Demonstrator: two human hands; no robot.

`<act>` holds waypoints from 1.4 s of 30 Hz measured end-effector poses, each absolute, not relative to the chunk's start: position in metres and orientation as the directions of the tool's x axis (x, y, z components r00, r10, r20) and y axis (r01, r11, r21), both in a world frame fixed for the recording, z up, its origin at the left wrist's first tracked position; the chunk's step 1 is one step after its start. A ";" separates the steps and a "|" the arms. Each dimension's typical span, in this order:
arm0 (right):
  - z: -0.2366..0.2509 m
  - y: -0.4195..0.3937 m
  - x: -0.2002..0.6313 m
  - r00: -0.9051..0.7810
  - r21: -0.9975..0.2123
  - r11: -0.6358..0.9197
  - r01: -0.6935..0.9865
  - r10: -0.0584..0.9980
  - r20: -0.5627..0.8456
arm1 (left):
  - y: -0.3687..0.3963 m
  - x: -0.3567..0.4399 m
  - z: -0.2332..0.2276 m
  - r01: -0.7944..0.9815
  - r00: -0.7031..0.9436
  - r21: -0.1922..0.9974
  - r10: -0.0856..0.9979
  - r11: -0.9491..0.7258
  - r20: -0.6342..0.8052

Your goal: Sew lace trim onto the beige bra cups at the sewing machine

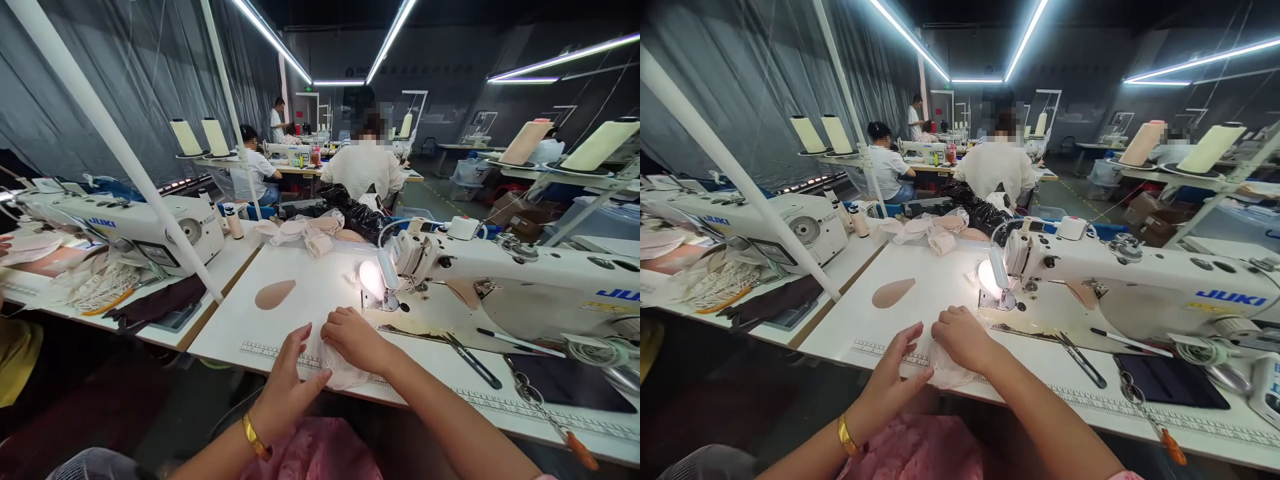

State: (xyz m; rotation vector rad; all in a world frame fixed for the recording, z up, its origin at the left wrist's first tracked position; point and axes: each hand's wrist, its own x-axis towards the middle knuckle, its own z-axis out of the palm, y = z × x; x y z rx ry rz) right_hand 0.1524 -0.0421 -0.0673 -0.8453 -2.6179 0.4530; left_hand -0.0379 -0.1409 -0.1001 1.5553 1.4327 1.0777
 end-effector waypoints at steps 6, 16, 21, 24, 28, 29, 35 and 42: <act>-0.048 -0.062 0.175 -0.416 -0.838 0.408 0.361 0.875 0.247 | -0.129 -0.018 -0.105 0.015 0.023 1.000 0.999 0.024 -0.024; -0.030 -0.093 0.207 -0.312 -0.914 0.277 0.297 0.933 0.181 | -0.100 -0.006 -0.052 -0.373 0.156 0.927 0.988 0.037 0.023; -0.038 -0.090 0.204 -0.219 -0.974 0.224 0.040 0.953 0.210 | -0.092 -0.004 -0.043 -0.285 0.228 0.953 0.973 0.104 -0.038; -0.060 -0.073 0.205 -0.177 -0.991 0.014 -0.136 0.983 0.038 | -0.073 -0.021 -0.050 0.053 0.262 0.998 0.965 -0.032 0.017; -0.089 -0.049 0.212 -0.177 -0.973 -0.169 -0.159 0.974 -0.140 | -0.039 -0.075 -0.059 0.796 0.112 0.551 0.955 -0.252 0.274; -0.093 -0.046 0.214 -0.167 -0.970 -0.173 -0.169 0.975 -0.145 | -0.032 -0.089 -0.059 0.893 0.077 0.411 0.961 -0.184 0.264; -0.096 -0.043 0.218 -0.166 -0.958 -0.167 -0.235 0.978 -0.129 | -0.022 -0.116 -0.037 0.907 0.045 0.406 0.984 -0.111 0.170; -0.091 -0.045 0.215 -0.183 -0.970 -0.069 -0.231 0.983 -0.026 | -0.026 -0.032 -0.003 0.566 0.563 0.729 0.826 -0.385 -0.002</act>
